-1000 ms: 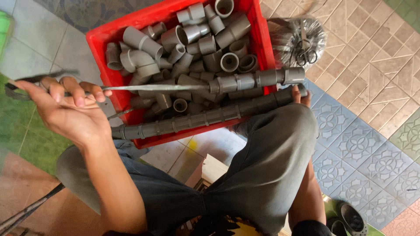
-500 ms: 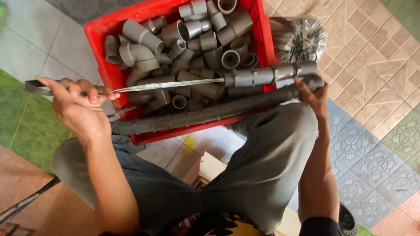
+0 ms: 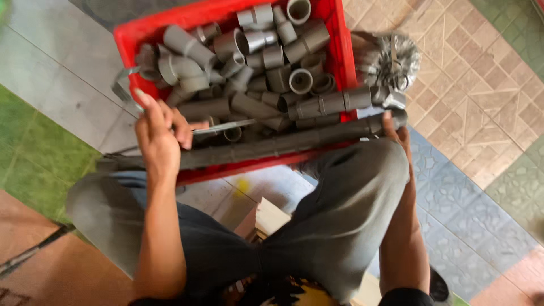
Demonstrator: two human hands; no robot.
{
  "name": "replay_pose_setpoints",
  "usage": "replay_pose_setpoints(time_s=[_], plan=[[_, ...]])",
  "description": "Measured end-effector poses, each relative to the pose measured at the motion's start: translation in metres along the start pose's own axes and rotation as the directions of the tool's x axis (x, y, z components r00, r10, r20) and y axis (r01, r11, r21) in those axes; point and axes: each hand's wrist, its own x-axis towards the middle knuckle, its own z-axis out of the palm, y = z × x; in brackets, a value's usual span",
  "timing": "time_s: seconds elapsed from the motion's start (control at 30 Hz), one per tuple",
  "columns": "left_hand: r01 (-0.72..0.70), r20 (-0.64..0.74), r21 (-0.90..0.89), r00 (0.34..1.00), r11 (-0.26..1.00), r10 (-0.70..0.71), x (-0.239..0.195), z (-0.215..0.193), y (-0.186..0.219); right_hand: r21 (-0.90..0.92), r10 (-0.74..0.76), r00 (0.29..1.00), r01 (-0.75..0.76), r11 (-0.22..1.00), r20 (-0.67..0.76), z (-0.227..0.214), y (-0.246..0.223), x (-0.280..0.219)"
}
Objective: The person sits cross-legged on the floor with a red crate of gray PVC fittings on their lap. They pick up fittings, connect them to a long pipe assembly, and use a metal strip to wrap and secure the joints.
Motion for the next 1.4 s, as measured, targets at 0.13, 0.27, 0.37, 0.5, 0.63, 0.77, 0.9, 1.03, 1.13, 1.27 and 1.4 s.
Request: replay_pose_setpoints(time_s=[0.13, 0.27, 0.37, 0.5, 0.63, 0.77, 0.9, 1.03, 1.13, 1.27, 1.4], plan=[[0.05, 0.023, -0.028, 0.999, 0.998, -0.05, 0.009, -0.01, 0.002, -0.119, 0.069, 0.997, -0.065, 0.991, 0.031, 0.009, -0.002, 0.014], [-0.057, 0.008, 0.301, 0.998, 0.952, 0.058, 0.011, -0.018, -0.009, 0.585, -0.128, 0.982, 0.184, 0.79, -0.136, 0.041, 0.038, 0.051], [-0.203, 0.176, 0.445, 0.975, 0.872, 0.137, 0.004, -0.003, -0.018, 0.667, -0.252, 0.967, 0.203, 0.717, -0.023, 0.035, 0.043, 0.045], [-0.202, 0.238, 0.428, 0.965, 0.881, 0.106, -0.002, 0.017, -0.019, 0.519, -0.27, 0.948, 0.148, 0.842, 0.168, 0.023, 0.056, 0.069], [-0.195, 0.269, 0.432, 0.96, 0.88, 0.08, -0.004, 0.018, -0.015, 0.196, 0.078, 0.978, -0.116, 0.974, 0.193, 0.013, 0.049, 0.055], [-0.013, 0.155, 0.352, 0.987, 0.936, -0.044, -0.006, 0.001, -0.009, 0.58, -0.474, 0.861, 0.295, 0.759, 0.182, -0.006, 0.061, 0.068], [0.328, 0.028, 0.025, 0.944, 0.944, -0.329, -0.005, -0.011, -0.002, -0.076, -0.712, 0.484, 0.798, 0.597, -0.509, -0.026, 0.053, 0.126], [0.453, 0.092, -0.069, 0.89, 0.889, -0.446, -0.005, -0.012, -0.018, 0.025, -0.837, 0.536, 0.841, 0.541, 0.108, -0.031, -0.09, -0.052], [0.44, 0.096, -0.188, 0.898, 0.878, -0.429, -0.001, -0.023, -0.03, -0.114, -0.758, 0.447, 0.885, 0.451, 0.474, 0.027, -0.122, -0.099], [0.455, 0.113, -0.378, 0.887, 0.806, -0.448, -0.001, -0.039, -0.041, -0.022, -0.391, 0.19, 0.918, 0.397, 0.901, 0.128, -0.13, -0.171], [0.446, 0.084, -0.522, 0.875, 0.727, -0.476, 0.011, -0.061, -0.077, 0.284, -0.486, -0.096, 0.9, 0.33, 0.869, 0.194, -0.103, -0.186]])
